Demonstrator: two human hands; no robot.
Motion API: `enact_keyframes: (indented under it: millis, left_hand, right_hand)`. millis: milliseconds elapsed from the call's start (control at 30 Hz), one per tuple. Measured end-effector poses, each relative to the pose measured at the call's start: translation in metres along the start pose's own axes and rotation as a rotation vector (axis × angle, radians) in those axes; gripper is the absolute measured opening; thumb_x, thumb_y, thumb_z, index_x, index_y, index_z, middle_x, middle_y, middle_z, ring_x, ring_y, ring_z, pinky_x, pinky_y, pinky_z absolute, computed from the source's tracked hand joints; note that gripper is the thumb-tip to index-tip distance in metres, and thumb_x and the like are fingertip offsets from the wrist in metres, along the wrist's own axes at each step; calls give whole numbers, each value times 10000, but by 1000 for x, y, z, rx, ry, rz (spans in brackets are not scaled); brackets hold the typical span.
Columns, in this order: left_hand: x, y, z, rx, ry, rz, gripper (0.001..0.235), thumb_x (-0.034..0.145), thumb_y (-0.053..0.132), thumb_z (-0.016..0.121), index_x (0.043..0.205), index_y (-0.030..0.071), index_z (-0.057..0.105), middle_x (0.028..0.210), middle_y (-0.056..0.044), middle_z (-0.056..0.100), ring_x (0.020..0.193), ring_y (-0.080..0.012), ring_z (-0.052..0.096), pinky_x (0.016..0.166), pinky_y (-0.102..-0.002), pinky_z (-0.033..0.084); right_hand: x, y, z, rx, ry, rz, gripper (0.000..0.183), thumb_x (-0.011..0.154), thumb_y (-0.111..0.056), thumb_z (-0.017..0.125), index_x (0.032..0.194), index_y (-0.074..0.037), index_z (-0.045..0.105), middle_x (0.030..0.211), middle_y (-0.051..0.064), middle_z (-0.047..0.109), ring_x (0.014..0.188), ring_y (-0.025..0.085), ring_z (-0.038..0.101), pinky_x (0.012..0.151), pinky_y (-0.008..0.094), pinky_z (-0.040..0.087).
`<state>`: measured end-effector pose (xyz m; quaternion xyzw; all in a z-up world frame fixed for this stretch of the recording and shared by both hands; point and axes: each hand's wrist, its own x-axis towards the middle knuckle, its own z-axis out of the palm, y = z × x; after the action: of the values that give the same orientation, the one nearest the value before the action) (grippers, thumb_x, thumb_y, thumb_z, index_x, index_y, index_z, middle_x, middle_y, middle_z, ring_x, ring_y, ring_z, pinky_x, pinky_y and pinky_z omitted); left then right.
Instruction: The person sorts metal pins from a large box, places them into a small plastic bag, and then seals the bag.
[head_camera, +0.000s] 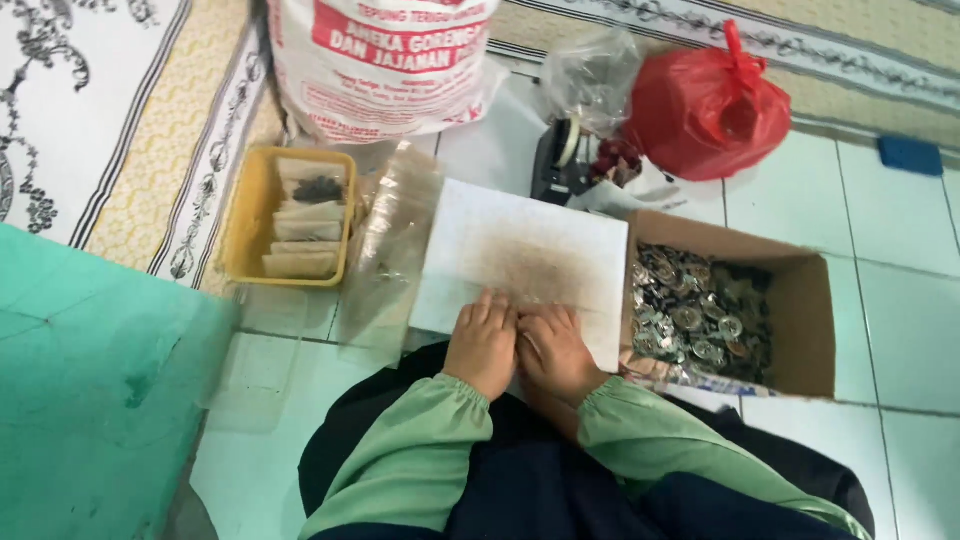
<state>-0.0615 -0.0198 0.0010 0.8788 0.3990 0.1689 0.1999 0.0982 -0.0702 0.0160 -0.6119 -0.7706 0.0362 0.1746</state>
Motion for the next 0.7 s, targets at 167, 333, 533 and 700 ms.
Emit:
enact_keyframes:
  millis: [167,333,533,700]
  left_hand:
    - [-32,55,35,-47,-150,304,420,965,244,571,1328,32,593,1479,-193,489,1431,-450,368,1068,-545,343]
    - [-43,61,86,0,-209,422,389,954,307,604,1290,112,602,1411,-131,525,1371,-383,436,1021,-510,392]
    - [-44,60,80,7,-424,344,359,988,281,559,1293,107,632,1329,-106,574,1235,-348,557,1005,-486,458]
    - [-22,56,78,-67,-536,249,437,994,349,526,1382,166,614,1384,-61,582,1246,-336,598,1009,-490,500]
  right_hand:
    - [-108,32,-14,-42,38,30,169,907,-231,630,1054,-151,607,1077,51,624,1027,298,615,860,399,491]
    - [-139,73,-16,134,-246,462,317,990,-326,565,1219,-123,644,1151,97,687,1141,301,658,959,434,542]
    - [-126,72,-30,222,-684,692,629,1014,-638,404,1288,-127,647,1249,153,715,1278,347,624,1087,491,486]
    - [-141,71,-24,153,-720,630,625,1028,-616,372,1195,-109,696,1256,177,708,1307,372,602,1145,488,430]
